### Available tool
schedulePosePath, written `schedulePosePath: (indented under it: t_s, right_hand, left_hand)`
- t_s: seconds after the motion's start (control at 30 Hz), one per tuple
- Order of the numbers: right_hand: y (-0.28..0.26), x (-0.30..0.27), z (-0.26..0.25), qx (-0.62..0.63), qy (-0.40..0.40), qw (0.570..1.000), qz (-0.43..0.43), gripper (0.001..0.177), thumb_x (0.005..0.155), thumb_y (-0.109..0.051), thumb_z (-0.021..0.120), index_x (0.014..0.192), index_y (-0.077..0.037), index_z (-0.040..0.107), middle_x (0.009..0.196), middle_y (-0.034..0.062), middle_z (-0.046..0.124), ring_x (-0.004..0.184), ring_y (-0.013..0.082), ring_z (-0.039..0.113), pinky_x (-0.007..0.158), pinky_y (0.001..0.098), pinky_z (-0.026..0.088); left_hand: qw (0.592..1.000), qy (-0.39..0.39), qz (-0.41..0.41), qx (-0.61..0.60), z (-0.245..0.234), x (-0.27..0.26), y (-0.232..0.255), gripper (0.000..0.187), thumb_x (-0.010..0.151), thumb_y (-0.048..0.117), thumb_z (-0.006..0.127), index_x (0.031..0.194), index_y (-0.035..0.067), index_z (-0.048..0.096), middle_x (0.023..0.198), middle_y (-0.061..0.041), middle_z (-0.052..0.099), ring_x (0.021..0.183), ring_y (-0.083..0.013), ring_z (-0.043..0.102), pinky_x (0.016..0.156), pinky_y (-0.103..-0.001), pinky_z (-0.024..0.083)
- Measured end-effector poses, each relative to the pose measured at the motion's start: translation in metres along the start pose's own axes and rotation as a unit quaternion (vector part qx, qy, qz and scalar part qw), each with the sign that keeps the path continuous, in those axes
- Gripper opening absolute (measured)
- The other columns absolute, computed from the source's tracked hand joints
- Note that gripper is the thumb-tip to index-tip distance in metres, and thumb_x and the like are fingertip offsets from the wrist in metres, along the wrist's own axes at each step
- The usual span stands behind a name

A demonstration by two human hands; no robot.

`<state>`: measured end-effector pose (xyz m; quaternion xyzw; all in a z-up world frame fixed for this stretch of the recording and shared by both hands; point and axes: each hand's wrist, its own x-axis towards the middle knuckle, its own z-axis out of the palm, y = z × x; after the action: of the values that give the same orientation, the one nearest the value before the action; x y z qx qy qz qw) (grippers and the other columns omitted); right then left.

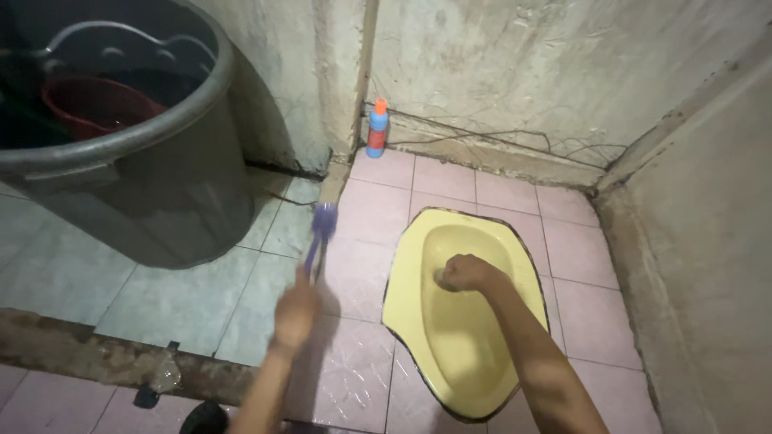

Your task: The person cleans a squat toilet by scrubbing the bowl with a brush and rinsing the unit with water from a bucket.

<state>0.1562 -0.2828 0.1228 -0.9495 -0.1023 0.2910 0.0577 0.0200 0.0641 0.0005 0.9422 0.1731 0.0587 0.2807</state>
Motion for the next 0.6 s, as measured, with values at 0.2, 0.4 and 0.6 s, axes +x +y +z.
schedulePosePath:
  t_s: [0.2,0.4,0.6]
  right_hand:
    - [0.003,0.001,0.003,0.004,-0.003,1.000,-0.018,0.033,0.082,-0.039,0.060,0.083,-0.008,0.074,0.088,0.0138,0.077,0.081,0.0281,0.072,0.078,0.0412,0.056]
    - [0.000,-0.009,-0.001,0.004,0.003,1.000,-0.008,0.037,0.085,-0.043,0.061,0.087,-0.009,0.073,0.094,0.0143,0.075,0.086,0.0288,0.070,0.080,0.0422,0.054]
    - [0.002,-0.003,0.000,-0.044,0.006,0.999,-0.003,0.037,0.085,-0.038,0.059,0.095,-0.008,0.076,0.103,0.0169,0.077,0.095,0.0321,0.072,0.086,0.0450,0.055]
  left_hand:
    - [0.988,-0.094,-0.123,0.013,-0.035,-0.075,0.026,0.054,0.099,0.019,0.047,0.151,0.011,0.032,0.099,-0.029,0.072,0.094,-0.0486,0.069,0.086,-0.057,0.055]
    - [1.000,0.016,-0.008,-0.004,0.000,0.066,0.022,0.065,0.091,0.019,0.053,0.150,0.004,0.030,0.101,-0.030,0.070,0.094,-0.0485,0.069,0.082,-0.057,0.054]
    - [0.999,-0.018,-0.026,0.004,0.019,0.111,0.025,0.043,0.102,0.021,0.050,0.140,0.003,0.041,0.106,-0.032,0.069,0.097,-0.0487,0.069,0.085,-0.056,0.055]
